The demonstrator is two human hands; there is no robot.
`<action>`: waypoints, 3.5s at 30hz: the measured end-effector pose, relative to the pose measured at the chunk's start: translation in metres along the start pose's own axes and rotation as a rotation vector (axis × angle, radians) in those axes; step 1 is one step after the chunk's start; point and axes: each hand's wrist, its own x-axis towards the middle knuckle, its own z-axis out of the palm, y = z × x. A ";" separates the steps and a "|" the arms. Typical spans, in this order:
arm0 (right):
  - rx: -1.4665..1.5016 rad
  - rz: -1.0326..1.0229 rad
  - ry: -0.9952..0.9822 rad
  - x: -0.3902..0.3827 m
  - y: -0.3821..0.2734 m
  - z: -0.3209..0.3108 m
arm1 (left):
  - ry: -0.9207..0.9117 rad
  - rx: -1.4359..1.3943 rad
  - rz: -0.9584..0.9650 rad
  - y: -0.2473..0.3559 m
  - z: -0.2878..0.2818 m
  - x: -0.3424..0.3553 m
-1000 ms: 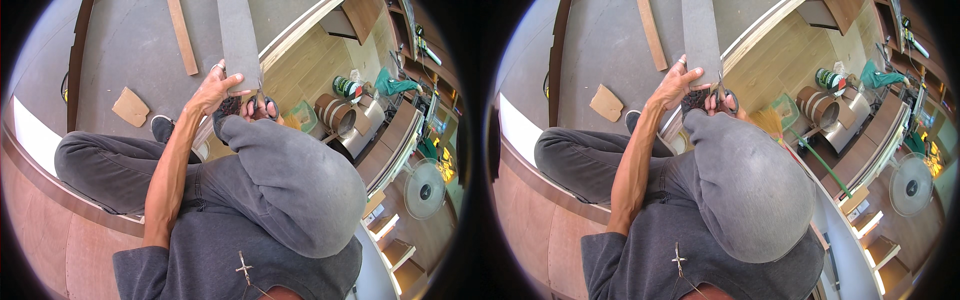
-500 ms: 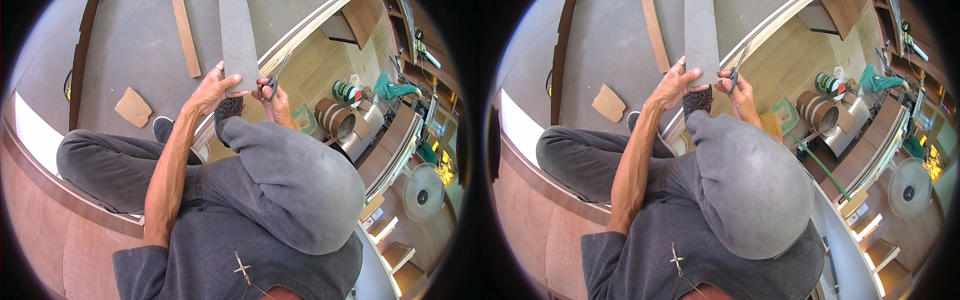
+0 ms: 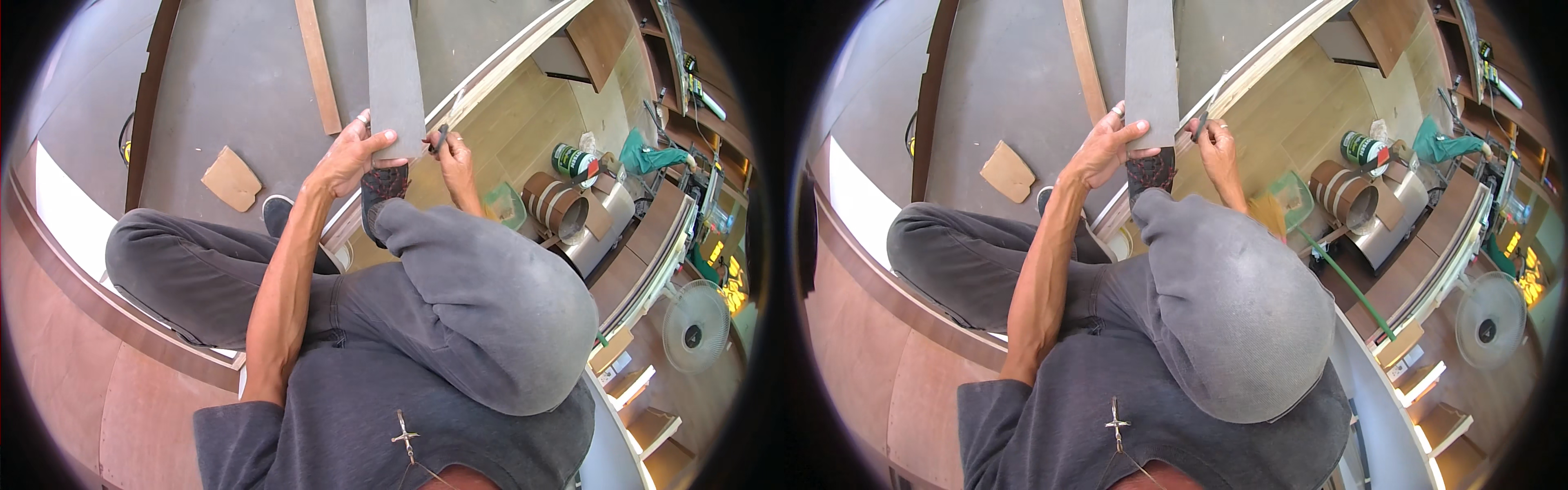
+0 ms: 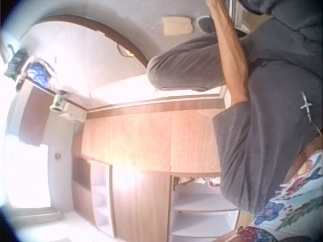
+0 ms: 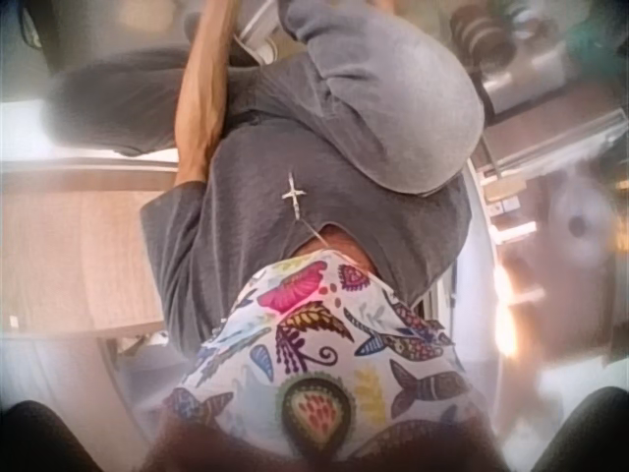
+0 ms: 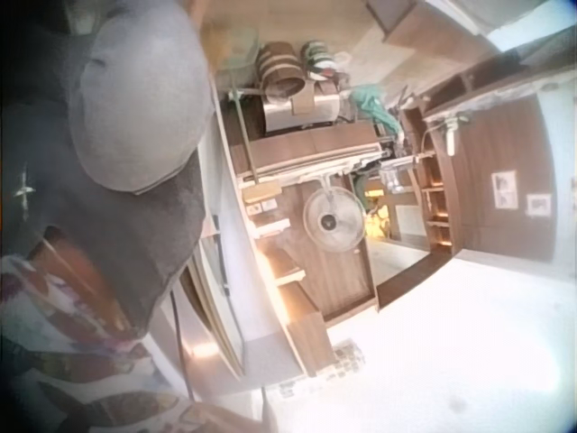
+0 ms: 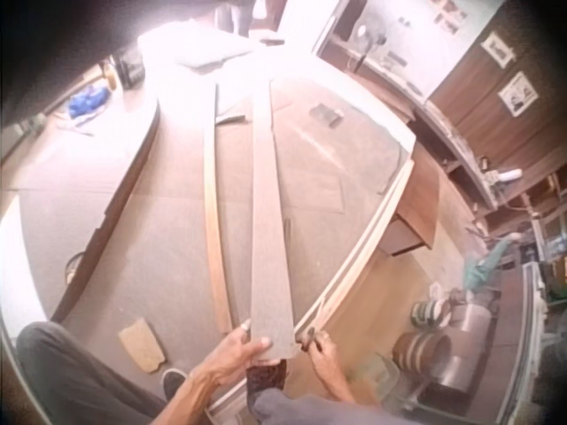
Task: The person sits on the floor and uses scissors to cut a long strip of grey material. They then stand up, walk to a wooden cabinet, and fit a cut piece of brown material into a slot. The person returns to the floor to cut another piece of brown material and hands it to a coworker.
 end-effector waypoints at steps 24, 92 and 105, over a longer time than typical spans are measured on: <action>-0.095 -0.141 0.133 0.012 0.011 0.037 | 0.086 0.064 0.094 0.026 -0.007 -0.026; 0.200 0.161 -0.302 -0.055 -0.058 -0.058 | -0.150 -0.081 0.136 0.001 0.055 0.043; 0.167 0.184 -0.341 -0.057 -0.067 -0.055 | -0.121 -0.053 0.104 0.004 0.049 0.036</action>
